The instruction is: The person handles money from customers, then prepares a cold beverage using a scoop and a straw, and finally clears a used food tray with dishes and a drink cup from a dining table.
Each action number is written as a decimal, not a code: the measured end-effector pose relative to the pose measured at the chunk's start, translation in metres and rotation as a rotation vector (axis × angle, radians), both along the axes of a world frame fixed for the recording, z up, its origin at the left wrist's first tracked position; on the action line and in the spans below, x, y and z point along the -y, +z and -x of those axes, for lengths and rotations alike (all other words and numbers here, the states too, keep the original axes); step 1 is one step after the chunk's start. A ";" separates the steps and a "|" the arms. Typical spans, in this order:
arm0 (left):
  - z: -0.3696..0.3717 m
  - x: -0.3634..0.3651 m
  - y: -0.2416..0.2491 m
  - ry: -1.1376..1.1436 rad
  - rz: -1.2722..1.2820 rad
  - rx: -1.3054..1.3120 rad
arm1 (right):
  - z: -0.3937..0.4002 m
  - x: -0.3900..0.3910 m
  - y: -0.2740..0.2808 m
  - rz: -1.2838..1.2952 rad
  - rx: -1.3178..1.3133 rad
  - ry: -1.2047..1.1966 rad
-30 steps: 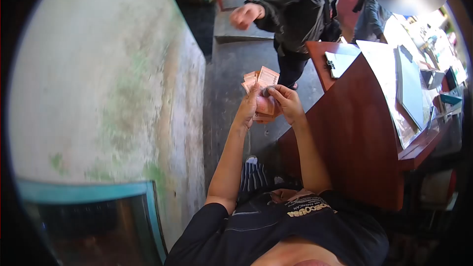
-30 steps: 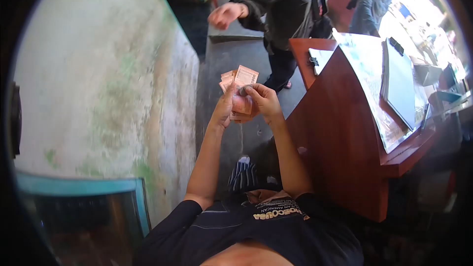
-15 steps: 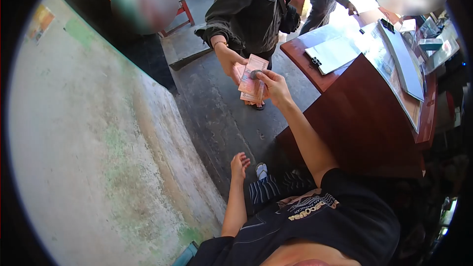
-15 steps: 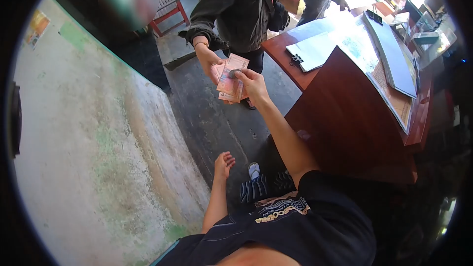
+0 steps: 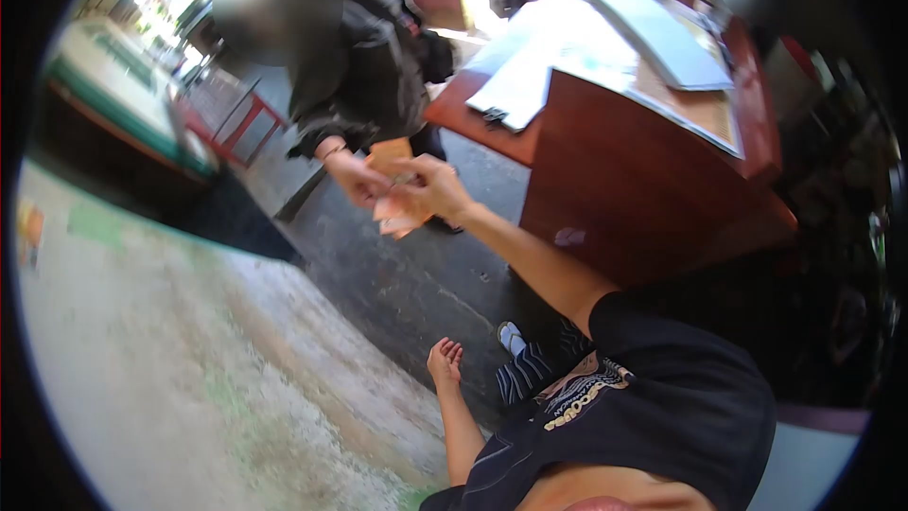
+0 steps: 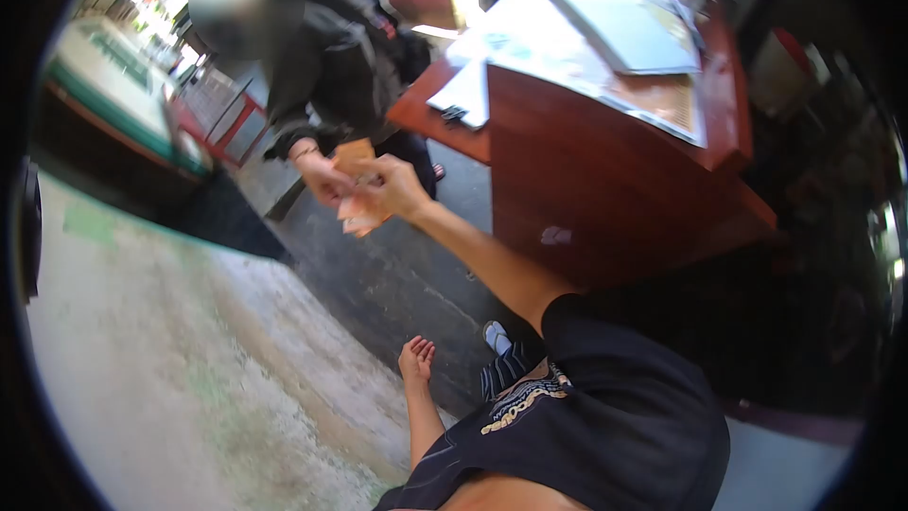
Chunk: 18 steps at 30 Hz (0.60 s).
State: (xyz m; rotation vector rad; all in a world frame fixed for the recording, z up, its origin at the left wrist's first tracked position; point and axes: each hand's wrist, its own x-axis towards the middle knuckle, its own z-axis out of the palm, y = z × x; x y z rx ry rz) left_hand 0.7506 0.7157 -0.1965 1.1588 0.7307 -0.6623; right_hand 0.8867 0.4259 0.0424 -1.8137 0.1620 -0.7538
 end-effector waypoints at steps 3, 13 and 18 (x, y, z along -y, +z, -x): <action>-0.002 0.010 0.000 -0.051 0.022 0.000 | 0.006 0.001 0.000 0.082 0.121 -0.013; 0.076 0.085 -0.078 -1.086 -0.296 0.044 | 0.300 -0.026 0.029 0.050 0.088 0.795; 0.213 0.218 -0.106 -2.006 -0.123 0.870 | 0.455 0.093 -0.031 0.061 -0.343 0.717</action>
